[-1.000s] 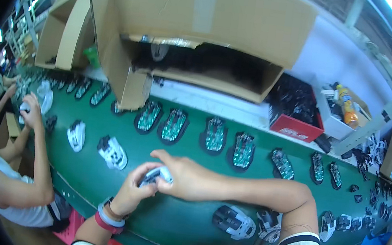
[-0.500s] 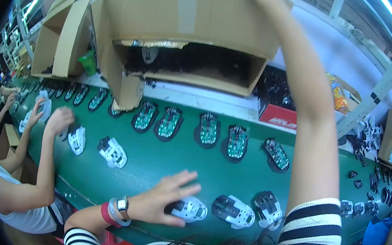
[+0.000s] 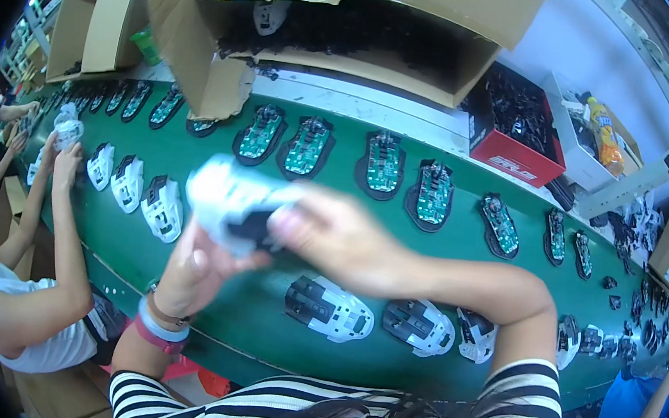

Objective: The person assembles white plastic electronic housings by inserting small black components into them. They repeatedly pick up a housing, insert a component, and place the housing back on the green table. The task is performed one unit at a time in a repetitive sequence.

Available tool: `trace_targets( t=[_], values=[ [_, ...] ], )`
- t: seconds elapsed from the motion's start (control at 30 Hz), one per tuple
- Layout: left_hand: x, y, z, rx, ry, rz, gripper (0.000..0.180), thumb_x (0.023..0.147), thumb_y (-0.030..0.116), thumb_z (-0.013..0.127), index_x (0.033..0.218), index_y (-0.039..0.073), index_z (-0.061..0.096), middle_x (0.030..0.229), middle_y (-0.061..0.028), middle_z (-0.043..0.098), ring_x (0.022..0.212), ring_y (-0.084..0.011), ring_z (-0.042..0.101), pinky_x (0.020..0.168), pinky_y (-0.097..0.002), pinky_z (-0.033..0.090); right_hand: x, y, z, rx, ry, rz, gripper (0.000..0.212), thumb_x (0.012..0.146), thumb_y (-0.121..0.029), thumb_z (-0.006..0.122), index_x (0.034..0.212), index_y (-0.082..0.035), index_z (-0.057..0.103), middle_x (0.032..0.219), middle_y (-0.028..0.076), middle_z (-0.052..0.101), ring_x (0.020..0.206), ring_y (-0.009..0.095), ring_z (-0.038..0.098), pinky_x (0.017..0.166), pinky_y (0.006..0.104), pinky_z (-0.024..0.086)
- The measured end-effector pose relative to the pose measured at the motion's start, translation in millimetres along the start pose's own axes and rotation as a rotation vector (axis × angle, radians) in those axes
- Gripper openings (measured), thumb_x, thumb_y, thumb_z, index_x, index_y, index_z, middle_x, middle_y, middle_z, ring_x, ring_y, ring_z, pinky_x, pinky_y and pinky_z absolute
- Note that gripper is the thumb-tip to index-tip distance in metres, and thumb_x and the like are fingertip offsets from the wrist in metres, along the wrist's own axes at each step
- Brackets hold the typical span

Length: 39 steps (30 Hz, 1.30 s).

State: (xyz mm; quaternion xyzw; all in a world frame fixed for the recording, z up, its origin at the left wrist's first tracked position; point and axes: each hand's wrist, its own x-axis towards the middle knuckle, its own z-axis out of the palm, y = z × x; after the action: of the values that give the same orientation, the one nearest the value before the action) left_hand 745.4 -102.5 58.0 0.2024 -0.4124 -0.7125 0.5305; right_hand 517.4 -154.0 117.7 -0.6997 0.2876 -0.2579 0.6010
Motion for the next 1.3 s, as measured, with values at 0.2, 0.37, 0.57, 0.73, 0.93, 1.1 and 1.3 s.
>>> trace_targets(
  t=[0.2,0.37,0.57,0.73,0.93,1.1,1.3],
  values=[
    [10,-7,-26,-0.241,0.203,-0.139,0.056,0.096,0.026,0.059,0.141,0.004,0.034,0.129,-0.0138,0.056,0.117,-0.0270,0.058,0.095,-0.0441,0.052,102,63,-122,-0.959,0.529,-0.071,0.035,0.095,-0.030,0.053,0.107,-0.001,0.069,0.100,0.019,0.070,0.096,0.031,0.067,0.086,0.0415,0.052],
    [11,-9,-20,-0.088,0.158,-0.049,0.061,0.092,0.025,0.065,0.140,0.001,0.035,0.130,-0.0140,0.056,0.117,-0.0270,0.058,0.098,-0.0443,0.049,131,119,-272,-1.374,0.934,0.280,0.032,0.086,-0.026,0.062,0.102,0.000,0.069,0.102,0.028,0.065,0.098,0.042,0.063,0.090,0.0460,0.050],
    [6,-3,-30,-0.047,0.251,-0.073,0.063,0.089,0.014,0.066,0.141,0.000,0.034,0.136,-0.0159,0.051,0.125,-0.0262,0.052,0.103,-0.0433,0.043,142,134,-271,-1.462,0.824,0.237,0.023,0.077,-0.012,0.057,0.091,0.000,0.070,0.097,0.027,0.066,0.091,0.042,0.065,0.085,0.0476,0.052],
    [8,7,-33,-0.223,0.198,-0.051,0.072,0.088,0.019,0.055,0.151,0.007,0.022,0.147,-0.0210,0.037,0.134,-0.0285,0.041,0.106,-0.0473,0.039,121,118,-253,-1.325,0.890,-0.034,0.026,0.078,-0.011,0.062,0.100,0.001,0.066,0.091,0.025,0.068,0.090,0.041,0.066,0.080,0.0454,0.053],
    [14,-6,-47,-0.989,-0.050,-0.201,0.072,0.093,0.043,0.050,0.153,0.013,0.024,0.157,-0.0216,0.016,0.088,-0.0312,0.056,0.075,-0.0430,0.049,87,52,-134,-0.320,0.495,0.030,0.044,0.089,0.002,0.047,0.129,-0.013,0.060,0.088,0.003,0.055,0.062,0.009,0.055,0.062,0.0242,0.053],
    [17,-3,-48,-1.110,0.039,-0.364,0.069,0.097,0.049,0.044,0.152,0.012,0.025,0.158,-0.0236,0.000,0.140,-0.0530,0.018,0.099,-0.0639,0.044,54,12,-46,-0.121,0.236,0.015,0.025,0.094,-0.006,0.051,0.117,-0.004,0.059,0.091,0.004,0.057,0.066,0.009,0.057,0.059,0.0235,0.050],
    [9,3,-44,-0.604,0.004,-0.457,0.077,0.089,0.038,0.058,0.150,0.006,0.023,0.152,-0.0271,0.024,0.133,-0.0519,0.035,0.079,-0.0542,0.059,56,15,-5,-0.449,0.284,-0.292,0.018,0.086,0.000,0.062,0.104,-0.002,0.066,0.099,0.007,0.061,0.075,0.012,0.059,0.063,0.0247,0.051]
  ],
)
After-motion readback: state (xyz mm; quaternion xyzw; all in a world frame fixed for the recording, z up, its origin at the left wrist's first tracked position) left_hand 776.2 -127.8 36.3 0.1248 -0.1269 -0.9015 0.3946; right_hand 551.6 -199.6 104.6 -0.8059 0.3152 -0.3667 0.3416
